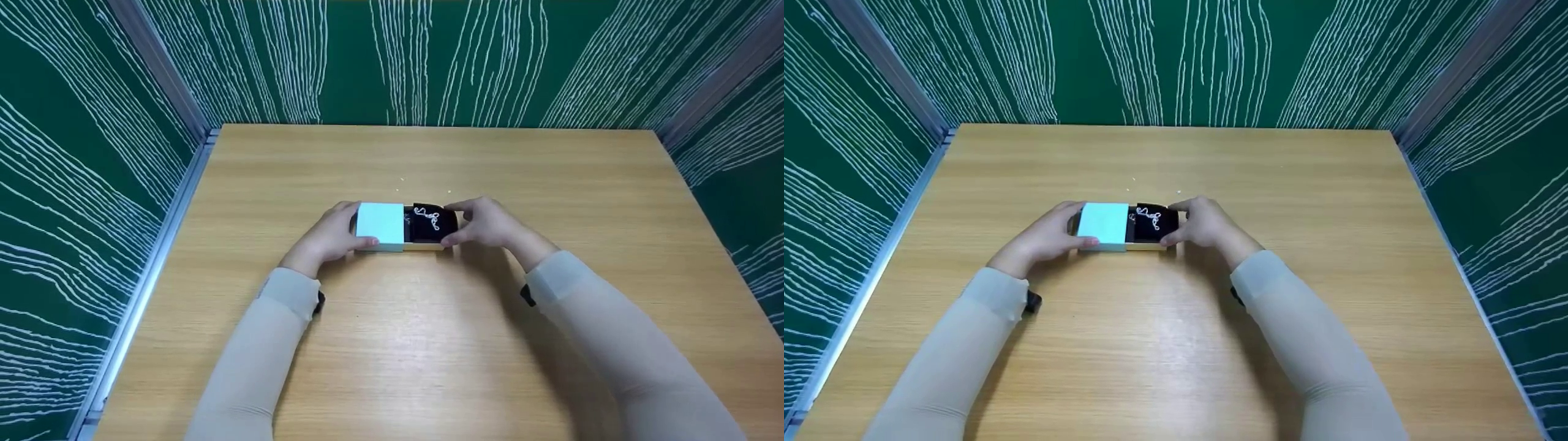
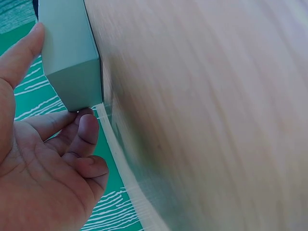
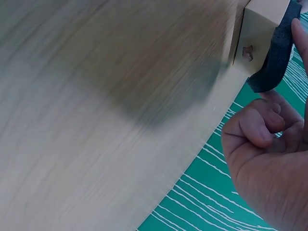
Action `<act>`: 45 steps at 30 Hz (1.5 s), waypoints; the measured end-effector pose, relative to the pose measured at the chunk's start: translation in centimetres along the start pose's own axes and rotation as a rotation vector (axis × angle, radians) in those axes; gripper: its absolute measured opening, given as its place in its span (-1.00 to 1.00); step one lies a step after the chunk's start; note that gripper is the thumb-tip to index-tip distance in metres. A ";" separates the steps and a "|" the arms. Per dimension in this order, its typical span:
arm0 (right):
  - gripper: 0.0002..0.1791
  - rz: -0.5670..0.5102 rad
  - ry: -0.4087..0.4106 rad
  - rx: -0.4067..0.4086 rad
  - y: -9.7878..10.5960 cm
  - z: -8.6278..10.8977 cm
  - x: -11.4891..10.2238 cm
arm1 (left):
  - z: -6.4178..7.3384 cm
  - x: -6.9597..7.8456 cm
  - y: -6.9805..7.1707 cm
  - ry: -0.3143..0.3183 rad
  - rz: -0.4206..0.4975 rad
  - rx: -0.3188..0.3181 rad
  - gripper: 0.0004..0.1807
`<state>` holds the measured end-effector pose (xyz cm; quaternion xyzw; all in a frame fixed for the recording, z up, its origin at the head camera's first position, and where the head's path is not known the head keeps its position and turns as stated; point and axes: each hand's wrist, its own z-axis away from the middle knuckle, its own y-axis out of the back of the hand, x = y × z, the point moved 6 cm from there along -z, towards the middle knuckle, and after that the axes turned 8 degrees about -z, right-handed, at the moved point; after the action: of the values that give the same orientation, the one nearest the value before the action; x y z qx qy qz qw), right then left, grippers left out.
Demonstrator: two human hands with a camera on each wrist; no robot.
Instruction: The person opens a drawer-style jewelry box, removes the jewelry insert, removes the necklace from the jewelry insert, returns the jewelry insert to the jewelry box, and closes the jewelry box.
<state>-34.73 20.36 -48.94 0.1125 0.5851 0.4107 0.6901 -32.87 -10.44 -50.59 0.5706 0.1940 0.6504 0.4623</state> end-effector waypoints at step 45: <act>0.18 -0.003 0.036 0.018 -0.6 -0.8 1.0 | -0.2 -0.1 0.1 0.006 -0.008 -0.019 0.19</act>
<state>-35.15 20.38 -50.24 0.1101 0.6012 0.4063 0.6792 -33.07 -10.52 -50.64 0.5635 0.1912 0.6520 0.4700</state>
